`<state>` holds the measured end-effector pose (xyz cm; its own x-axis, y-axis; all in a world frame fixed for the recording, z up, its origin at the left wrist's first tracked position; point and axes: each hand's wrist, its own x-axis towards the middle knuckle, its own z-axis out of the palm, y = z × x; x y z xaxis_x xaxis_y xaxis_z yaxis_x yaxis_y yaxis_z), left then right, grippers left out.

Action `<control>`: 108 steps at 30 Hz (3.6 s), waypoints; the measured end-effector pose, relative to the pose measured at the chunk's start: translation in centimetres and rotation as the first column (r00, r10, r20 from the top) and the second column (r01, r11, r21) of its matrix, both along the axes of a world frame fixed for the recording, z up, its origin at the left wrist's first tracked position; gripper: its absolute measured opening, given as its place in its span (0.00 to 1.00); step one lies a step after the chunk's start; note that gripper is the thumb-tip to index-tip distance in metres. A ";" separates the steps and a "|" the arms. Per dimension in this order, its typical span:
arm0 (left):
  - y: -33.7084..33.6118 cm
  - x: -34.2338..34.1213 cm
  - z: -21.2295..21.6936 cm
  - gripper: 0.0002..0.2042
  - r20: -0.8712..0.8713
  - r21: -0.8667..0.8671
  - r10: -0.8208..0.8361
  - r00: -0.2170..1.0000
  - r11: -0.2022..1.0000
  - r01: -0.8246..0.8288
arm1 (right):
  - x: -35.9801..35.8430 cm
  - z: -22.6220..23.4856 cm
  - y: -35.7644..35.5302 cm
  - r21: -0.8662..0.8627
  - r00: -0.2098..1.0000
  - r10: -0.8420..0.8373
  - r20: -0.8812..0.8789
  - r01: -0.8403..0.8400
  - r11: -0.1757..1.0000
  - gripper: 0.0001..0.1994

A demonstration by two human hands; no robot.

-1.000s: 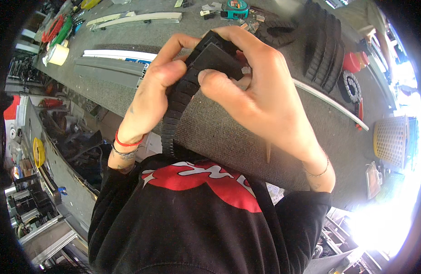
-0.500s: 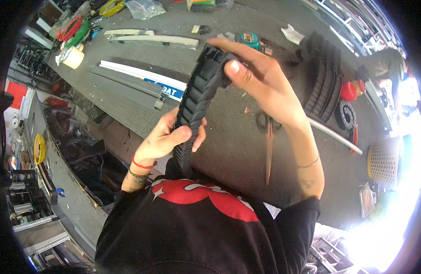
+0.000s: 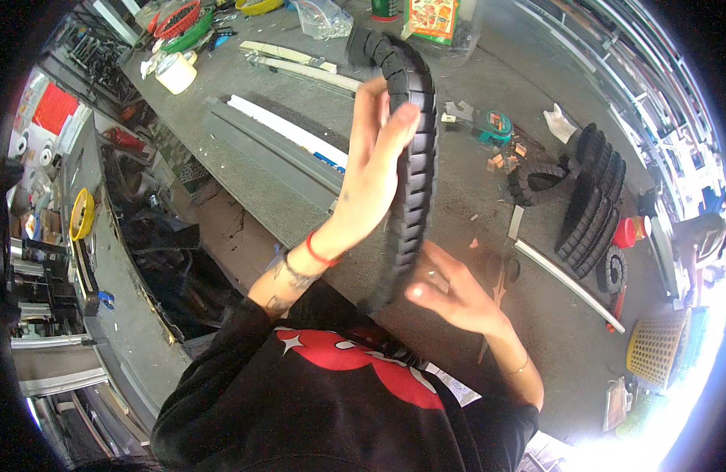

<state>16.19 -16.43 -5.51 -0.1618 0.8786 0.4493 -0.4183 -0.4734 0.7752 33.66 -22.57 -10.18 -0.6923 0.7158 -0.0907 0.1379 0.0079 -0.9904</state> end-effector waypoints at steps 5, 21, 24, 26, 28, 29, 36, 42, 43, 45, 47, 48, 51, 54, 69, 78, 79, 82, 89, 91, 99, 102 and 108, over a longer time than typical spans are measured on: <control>5.6 -4.3 -1.7 0.17 -0.056 -0.175 -0.001 0.998 0.985 -0.008 | 0.9 1.8 0.2 -0.005 0.979 -0.190 0.080 0.191 0.982 0.31; 7.8 -17.0 -6.4 0.24 -0.971 -0.137 -0.226 0.076 0.791 0.596 | -2.4 0.2 -8.5 -0.141 0.591 -0.765 0.255 0.806 0.575 0.33; 6.5 -18.7 -6.8 0.36 -0.998 -0.010 -0.045 0.036 0.748 0.664 | -3.6 1.0 -9.7 -0.280 0.196 -0.969 0.149 0.948 0.149 0.30; 5.9 -19.4 -7.2 0.40 -0.997 0.052 0.080 -0.010 0.737 0.674 | -4.4 2.1 -10.0 -0.247 -0.150 -0.984 -0.097 0.961 -0.123 0.28; 5.6 -19.8 -7.6 0.40 -0.982 0.117 0.186 -0.033 0.733 0.670 | -5.5 4.0 -10.7 -0.187 -0.215 -0.920 -0.328 0.969 -0.159 0.26; 5.6 -19.9 -7.9 0.39 -0.979 0.134 0.204 -0.023 0.720 0.681 | -6.0 5.3 -11.3 -0.165 -0.174 -0.904 -0.390 0.979 -0.117 0.26; 5.5 -19.9 -8.3 0.32 -0.864 0.383 0.502 0.043 0.597 0.705 | -9.0 7.1 -10.2 0.175 0.080 -0.901 -0.427 0.985 0.005 0.32; 5.9 -19.5 -6.9 0.26 -0.955 0.243 0.294 0.046 0.678 0.694 | -9.4 10.5 -7.4 0.484 0.115 -0.893 -0.435 0.866 -0.124 0.28; 5.9 -19.5 -6.7 0.26 -0.964 0.208 0.263 0.027 0.693 0.690 | -9.7 10.9 -7.0 0.506 0.094 -0.896 -0.435 0.849 -0.156 0.28; 6.1 -19.5 -6.4 0.28 -0.981 0.148 0.196 0.007 0.720 0.678 | -10.6 10.4 -5.8 0.567 0.156 -0.909 -0.386 0.818 -0.100 0.28; 5.8 -19.6 -6.4 0.30 -0.987 0.135 0.161 0.023 0.730 0.670 | -11.5 9.0 -4.9 0.651 0.209 -0.940 -0.269 0.759 -0.018 0.26; 5.3 -19.7 -6.6 0.33 -0.993 0.058 0.111 -0.037 0.745 0.664 | -12.0 7.6 -4.1 0.608 0.236 -0.918 -0.320 0.794 -0.008 0.24; 2.7 -19.4 -7.8 0.34 -0.967 0.220 0.253 0.013 0.816 0.535 | -10.7 6.0 -1.9 0.901 0.317 -0.920 -0.231 0.426 -0.080 0.19; -1.2 -19.2 -9.2 0.28 -0.956 0.293 0.261 0.133 0.869 0.399 | -7.9 6.8 -0.6 0.919 0.410 -0.835 -0.367 0.298 -0.258 0.14; -8.1 -13.9 -11.2 0.10 -0.984 0.165 0.170 0.048 0.981 -0.099 | -8.6 -4.3 -11.8 0.061 0.442 -0.896 -0.032 0.896 0.440 0.21; -10.2 -9.5 -9.0 0.08 -0.659 -0.461 -0.518 0.545 0.851 0.250 | -4.4 -2.7 -10.3 0.832 0.223 -0.963 0.154 0.496 0.248 0.11; -10.6 -8.8 -8.9 0.07 -0.640 -0.449 -0.516 0.569 0.852 0.268 | -4.9 -2.7 -10.7 0.818 0.216 -0.971 0.100 0.538 0.204 0.12; -11.8 -7.3 -8.7 0.05 -0.633 -0.363 -0.507 0.585 0.862 0.355 | -6.6 -3.1 -12.8 0.723 0.161 -0.985 -0.059 0.688 0.069 0.13; -12.9 -5.0 -7.8 0.02 -0.270 -0.427 -0.663 0.698 0.733 0.530 | -11.3 -6.6 -15.6 0.453 0.528 -0.827 -0.193 0.796 0.402 0.39; -12.8 -5.2 -7.3 0.03 -0.095 -0.370 -0.709 0.699 0.677 0.636 | -11.7 -6.4 -15.5 0.325 0.547 -0.807 -0.222 0.822 0.468 0.45; -10.8 -8.3 -5.4 0.06 -0.042 -0.146 -0.516 0.856 0.850 0.506 | -9.5 -2.7 -15.7 0.258 0.832 -0.553 -0.050 0.546 0.797 0.12; -9.8 -11.6 -4.8 0.07 0.010 -0.100 -0.308 0.951 0.946 0.308 | -7.4 -2.3 -17.8 0.197 0.632 -0.774 -0.034 0.764 0.615 0.08; -8.2 -16.6 -3.2 0.08 -0.585 -0.180 0.097 0.805 0.952 -0.245 | -3.3 -1.4 -21.2 0.230 0.385 -0.911 -0.146 0.909 0.347 0.09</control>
<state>-0.45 -24.64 -8.72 -0.1033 0.9510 0.2914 0.1979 -0.2674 0.9430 30.37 -43.78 -11.54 0.3988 0.8996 0.1781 0.2174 0.0959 -0.9714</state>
